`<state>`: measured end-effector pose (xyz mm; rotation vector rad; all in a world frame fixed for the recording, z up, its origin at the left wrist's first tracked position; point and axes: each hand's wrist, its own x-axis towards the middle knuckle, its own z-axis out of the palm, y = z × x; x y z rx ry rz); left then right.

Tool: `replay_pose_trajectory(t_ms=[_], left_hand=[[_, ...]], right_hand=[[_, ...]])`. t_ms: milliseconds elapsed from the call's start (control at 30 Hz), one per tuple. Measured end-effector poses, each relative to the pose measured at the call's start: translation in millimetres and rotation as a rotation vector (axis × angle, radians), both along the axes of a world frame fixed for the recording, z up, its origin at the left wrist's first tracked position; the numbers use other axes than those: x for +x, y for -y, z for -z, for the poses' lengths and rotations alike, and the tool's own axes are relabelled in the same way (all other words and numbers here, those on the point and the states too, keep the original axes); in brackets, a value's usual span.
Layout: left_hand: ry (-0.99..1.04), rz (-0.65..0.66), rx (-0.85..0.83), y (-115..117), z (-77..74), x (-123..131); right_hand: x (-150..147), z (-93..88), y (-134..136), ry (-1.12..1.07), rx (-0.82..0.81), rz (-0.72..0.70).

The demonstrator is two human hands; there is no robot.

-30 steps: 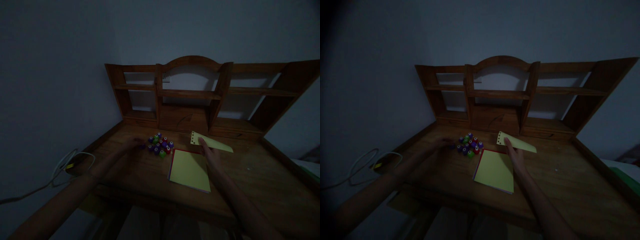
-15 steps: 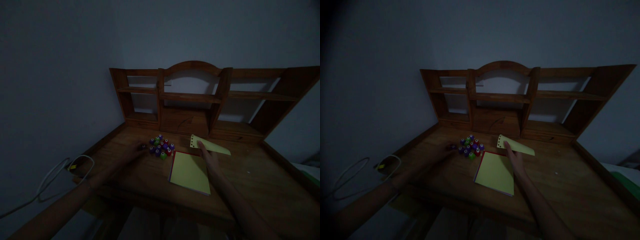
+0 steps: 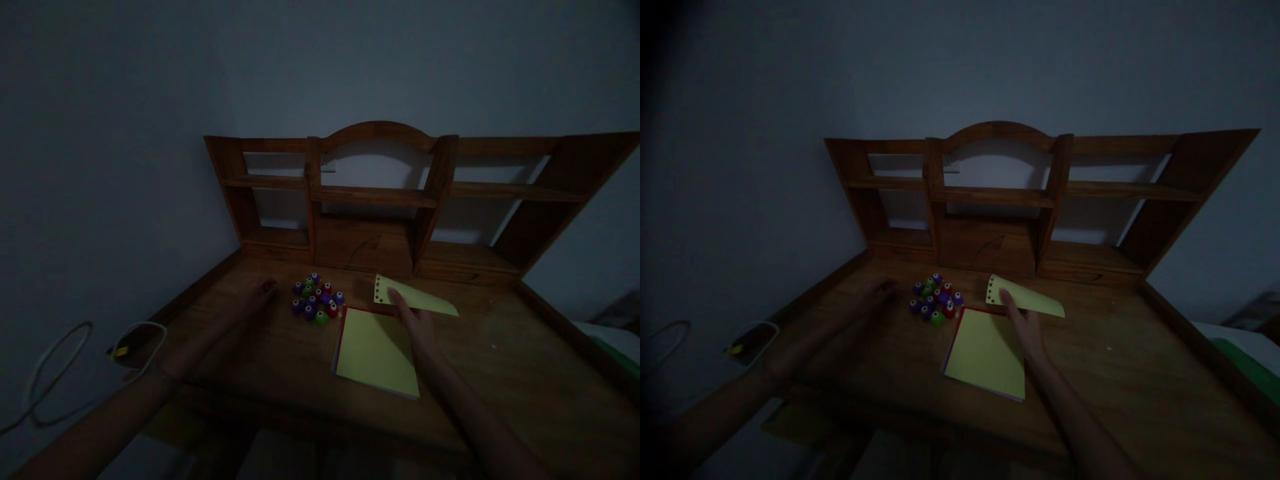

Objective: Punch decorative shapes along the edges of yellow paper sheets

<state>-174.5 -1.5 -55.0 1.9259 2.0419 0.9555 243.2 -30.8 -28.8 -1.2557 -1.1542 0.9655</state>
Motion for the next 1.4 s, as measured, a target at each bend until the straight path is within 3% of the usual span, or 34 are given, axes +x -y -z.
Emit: replay_pose_trajectory(t_ms=[167, 433, 600, 800, 1000, 1133, 1267, 1400], left_hand=[[-0.168, 0.053, 0.105, -13, -17.1, 19], [0.036, 0.193, 0.148, -63, -12.0, 66], [0.209, 0.189, 0.053, -82, -4.9, 78], [0.100, 0.236, -0.087, -89, -1.4, 89], [0.100, 0.207, -0.020, -86, -9.7, 95], [0.123, 0.174, 0.046, -83, -13.8, 92], [0.279, 0.135, 0.088, -77, -19.6, 88], [0.770, 0.201, -0.051, -67, -28.0, 84]], right_hand=[[-3, -8.8, 10, 0.039, -0.050, -0.039], [-7, -17.8, 13, -0.050, -0.107, -0.079], [-2, -2.2, -9, -0.023, -0.196, -0.152], [19, 20.5, -31, 0.128, -0.339, -0.327], [23, 32.0, -34, 0.143, -0.340, -0.133], [20, 27.3, -30, 0.115, -0.247, -0.088], [14, 11.8, -24, 0.148, -0.149, -0.106], [9, -3.4, -17, 0.174, -0.043, -0.127]])
